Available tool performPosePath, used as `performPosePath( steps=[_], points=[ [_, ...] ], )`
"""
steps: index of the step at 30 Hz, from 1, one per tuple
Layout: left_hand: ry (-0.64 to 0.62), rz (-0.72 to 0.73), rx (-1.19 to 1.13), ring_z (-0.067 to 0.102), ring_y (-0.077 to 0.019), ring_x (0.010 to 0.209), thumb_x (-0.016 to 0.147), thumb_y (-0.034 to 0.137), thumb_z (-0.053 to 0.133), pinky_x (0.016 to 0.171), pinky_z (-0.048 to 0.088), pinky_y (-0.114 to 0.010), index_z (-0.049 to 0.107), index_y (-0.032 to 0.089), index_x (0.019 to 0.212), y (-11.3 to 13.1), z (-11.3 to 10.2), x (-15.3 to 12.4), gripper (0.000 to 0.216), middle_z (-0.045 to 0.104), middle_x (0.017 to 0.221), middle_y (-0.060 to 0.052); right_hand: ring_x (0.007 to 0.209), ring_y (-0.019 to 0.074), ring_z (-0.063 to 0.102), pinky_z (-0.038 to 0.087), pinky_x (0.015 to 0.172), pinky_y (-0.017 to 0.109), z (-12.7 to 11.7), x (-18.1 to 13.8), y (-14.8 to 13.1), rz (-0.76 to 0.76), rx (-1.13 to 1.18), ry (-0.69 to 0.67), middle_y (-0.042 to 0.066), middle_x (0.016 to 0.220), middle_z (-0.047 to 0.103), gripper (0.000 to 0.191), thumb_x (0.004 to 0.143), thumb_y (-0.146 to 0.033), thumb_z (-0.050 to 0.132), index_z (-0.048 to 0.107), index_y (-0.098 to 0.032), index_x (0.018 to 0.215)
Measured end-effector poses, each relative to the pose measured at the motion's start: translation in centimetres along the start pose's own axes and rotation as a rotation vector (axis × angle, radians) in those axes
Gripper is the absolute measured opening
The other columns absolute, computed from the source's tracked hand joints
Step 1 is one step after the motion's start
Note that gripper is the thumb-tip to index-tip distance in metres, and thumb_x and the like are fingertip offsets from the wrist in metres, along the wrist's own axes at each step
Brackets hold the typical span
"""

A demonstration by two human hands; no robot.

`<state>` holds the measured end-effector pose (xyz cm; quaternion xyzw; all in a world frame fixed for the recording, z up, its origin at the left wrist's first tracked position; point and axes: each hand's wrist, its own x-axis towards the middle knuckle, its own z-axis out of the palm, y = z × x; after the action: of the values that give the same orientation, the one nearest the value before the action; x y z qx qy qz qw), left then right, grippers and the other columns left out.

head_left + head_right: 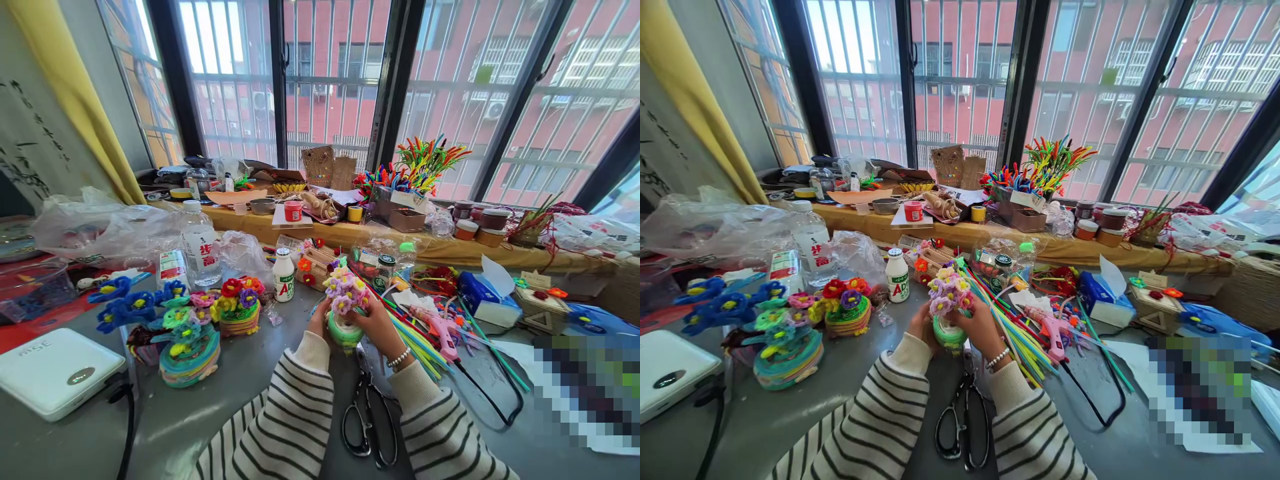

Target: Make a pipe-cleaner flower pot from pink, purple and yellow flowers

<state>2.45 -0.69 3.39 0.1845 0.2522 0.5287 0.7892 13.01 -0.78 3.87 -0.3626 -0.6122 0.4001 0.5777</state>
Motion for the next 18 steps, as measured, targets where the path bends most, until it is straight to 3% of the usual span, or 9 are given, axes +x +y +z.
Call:
performPosePath(
  steps=[4, 8, 10, 13, 15, 18],
  points=[
    [0.017, -0.002, 0.021, 0.059, -0.0166, 0.059, 0.072, 0.035, 0.046, 0.059, 0.046, -0.03, 0.058, 0.014, 0.08, 0.2, 0.1, -0.4, 0.026, 0.063, 0.066, -0.005, 0.081, 0.0206, 0.055, 0.041, 0.074, 0.033, -0.4, 0.1, 0.5, 0.104, 0.122, 0.077, 0.004, 0.087, 0.064, 0.027, 0.055, -0.023, 0.065, 0.064, -0.018, 0.082],
    [0.023, -0.075, -0.006, 0.06, -0.0129, 0.061, 0.071, 0.02, 0.051, 0.063, 0.046, -0.024, 0.057, 0.012, 0.077, 0.0, -0.3, -0.7, 0.012, 0.063, 0.063, -0.004, 0.069, 0.0189, 0.058, 0.044, 0.064, 0.032, -1.0, 0.4, 0.2, 0.149, 0.207, 0.146, 0.004, 0.078, 0.065, 0.024, 0.059, -0.028, 0.063, 0.063, -0.015, 0.079],
    [-0.024, -0.098, 0.004, 0.06, -0.0143, 0.067, 0.069, 0.019, 0.053, 0.068, 0.046, -0.025, 0.056, 0.013, 0.083, -0.3, -0.7, -0.5, 0.015, 0.063, 0.069, -0.005, 0.064, 0.0185, 0.058, 0.045, 0.062, 0.032, -1.0, 0.4, -0.2, 0.167, 0.248, 0.164, 0.004, 0.072, 0.066, 0.021, 0.058, -0.029, 0.063, 0.063, -0.014, 0.073],
    [-0.152, -0.126, 0.079, 0.06, -0.0209, 0.074, 0.064, 0.028, 0.058, 0.069, 0.046, -0.035, 0.048, 0.018, 0.099, -0.7, -1.3, -0.3, 0.038, 0.062, 0.083, -0.006, 0.062, 0.0184, 0.059, 0.045, 0.061, 0.032, -0.8, 0.4, -1.0, 0.187, 0.291, 0.168, 0.004, 0.069, 0.066, 0.019, 0.059, -0.03, 0.063, 0.063, -0.014, 0.07],
    [-0.211, -0.112, 0.105, 0.059, -0.0208, 0.078, 0.063, 0.03, 0.059, 0.068, 0.046, -0.031, 0.044, 0.018, 0.106, -0.8, -1.4, -0.2, 0.047, 0.061, 0.088, -0.008, 0.063, 0.0188, 0.059, 0.045, 0.062, 0.033, -0.7, 0.3, -1.5, 0.195, 0.306, 0.155, 0.005, 0.07, 0.066, 0.02, 0.059, -0.029, 0.063, 0.063, -0.014, 0.071],
    [-0.304, -0.127, 0.088, 0.061, -0.0172, 0.069, 0.064, 0.037, 0.056, 0.052, 0.046, -0.022, 0.043, 0.02, 0.107, -0.4, -1.2, -0.5, 0.048, 0.061, 0.089, -0.007, 0.068, 0.0187, 0.058, 0.045, 0.065, 0.032, -0.7, 0.1, -2.2, 0.151, 0.296, 0.128, 0.004, 0.076, 0.066, 0.022, 0.057, -0.026, 0.066, 0.062, -0.016, 0.076]
  ],
)
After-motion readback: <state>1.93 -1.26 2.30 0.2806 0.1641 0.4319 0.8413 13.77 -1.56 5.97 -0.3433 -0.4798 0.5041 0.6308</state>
